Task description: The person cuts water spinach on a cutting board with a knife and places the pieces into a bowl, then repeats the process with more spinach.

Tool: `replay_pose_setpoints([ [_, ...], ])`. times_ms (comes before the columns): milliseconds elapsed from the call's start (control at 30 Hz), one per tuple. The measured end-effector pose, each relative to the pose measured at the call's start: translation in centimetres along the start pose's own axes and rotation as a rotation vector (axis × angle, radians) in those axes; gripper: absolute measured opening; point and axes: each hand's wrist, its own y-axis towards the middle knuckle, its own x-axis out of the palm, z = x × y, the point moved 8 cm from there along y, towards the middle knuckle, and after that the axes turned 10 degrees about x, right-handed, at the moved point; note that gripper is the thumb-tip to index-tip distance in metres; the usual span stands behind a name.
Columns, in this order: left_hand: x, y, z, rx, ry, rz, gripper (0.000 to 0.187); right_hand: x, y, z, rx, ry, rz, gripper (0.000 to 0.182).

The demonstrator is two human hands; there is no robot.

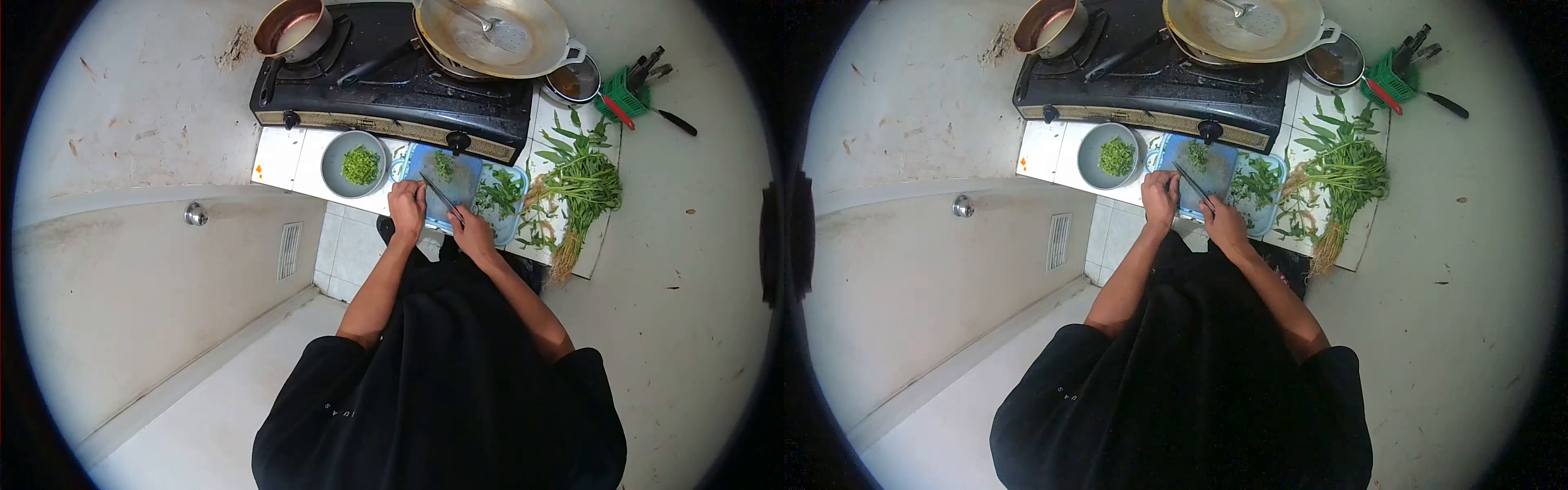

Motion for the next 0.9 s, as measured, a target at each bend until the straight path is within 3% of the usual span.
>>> replay_pose_setpoints([
  [167,-0.3,0.3,0.3,0.047,0.020,-0.017,0.008,0.3,0.2,-0.9,0.008,-0.274,0.089,0.021],
  [367,0.0,0.2,0.2,-0.012,0.035,-0.053,0.009,-0.5,1.5,0.0,0.042,-0.073,0.071,0.022],
  [433,0.2,0.1,-0.6,-0.151,-0.006,-0.070,0.010,-0.2,1.2,0.2,0.023,-0.047,0.062,0.023],
  [533,0.0,0.1,-0.6,-0.183,-0.020,-0.045,0.011,0.2,0.6,-0.3,-0.006,-0.031,0.038,0.023],
  [700,0.1,0.1,-0.8,-0.165,0.008,-0.071,0.012,0.6,0.5,-0.3,-0.049,-0.024,0.003,0.023],
  [900,0.4,0.0,-0.6,-0.068,0.009,-0.082,0.013,0.4,0.7,-1.0,-0.005,-0.231,0.038,0.023],
])
